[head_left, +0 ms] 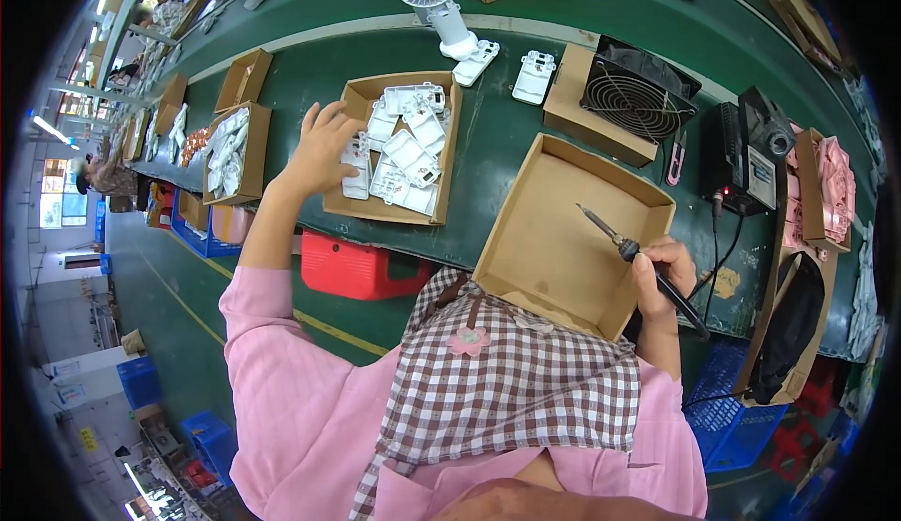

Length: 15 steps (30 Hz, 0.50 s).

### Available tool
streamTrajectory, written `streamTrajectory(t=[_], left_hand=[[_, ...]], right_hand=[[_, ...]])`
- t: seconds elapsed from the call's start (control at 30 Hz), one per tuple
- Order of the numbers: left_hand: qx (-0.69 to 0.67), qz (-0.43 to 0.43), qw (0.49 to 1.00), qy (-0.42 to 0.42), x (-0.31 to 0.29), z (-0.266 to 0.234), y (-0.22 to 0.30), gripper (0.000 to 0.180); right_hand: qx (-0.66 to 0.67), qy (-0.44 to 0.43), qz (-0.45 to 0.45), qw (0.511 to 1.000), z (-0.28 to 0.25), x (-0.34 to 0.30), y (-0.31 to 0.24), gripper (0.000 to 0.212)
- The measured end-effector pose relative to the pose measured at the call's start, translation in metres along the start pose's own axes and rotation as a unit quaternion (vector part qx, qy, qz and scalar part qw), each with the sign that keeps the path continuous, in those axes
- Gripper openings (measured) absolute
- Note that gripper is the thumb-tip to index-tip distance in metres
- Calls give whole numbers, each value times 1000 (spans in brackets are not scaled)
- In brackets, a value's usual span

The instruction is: The person picks up white plastic components from a box, solders them using a soldering iron, and places the finished parts into a separate cardboard box.

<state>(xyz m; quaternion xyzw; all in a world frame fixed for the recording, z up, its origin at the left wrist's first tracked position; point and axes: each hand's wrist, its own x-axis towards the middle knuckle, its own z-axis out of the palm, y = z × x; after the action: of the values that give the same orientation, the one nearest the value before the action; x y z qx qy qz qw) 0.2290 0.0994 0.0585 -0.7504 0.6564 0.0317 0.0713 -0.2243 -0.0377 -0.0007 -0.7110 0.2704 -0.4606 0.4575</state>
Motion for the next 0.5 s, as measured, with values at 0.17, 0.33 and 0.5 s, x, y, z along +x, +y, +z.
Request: streamTrajectory(t=[0.17,0.33,0.5], left_hand=[[-129,14,991,-22,4,-26,0,51],[-199,56,978,-23,25,-43,26,53],[-379,-161,896,-166,38,-15,38,64]], right_hand=[[-2,-17,1,1000,-1,9,-3,18],[-3,-22,-5,1000,-1,11,-3,18],[-4,-34,11,999,-1,12,-1,18]])
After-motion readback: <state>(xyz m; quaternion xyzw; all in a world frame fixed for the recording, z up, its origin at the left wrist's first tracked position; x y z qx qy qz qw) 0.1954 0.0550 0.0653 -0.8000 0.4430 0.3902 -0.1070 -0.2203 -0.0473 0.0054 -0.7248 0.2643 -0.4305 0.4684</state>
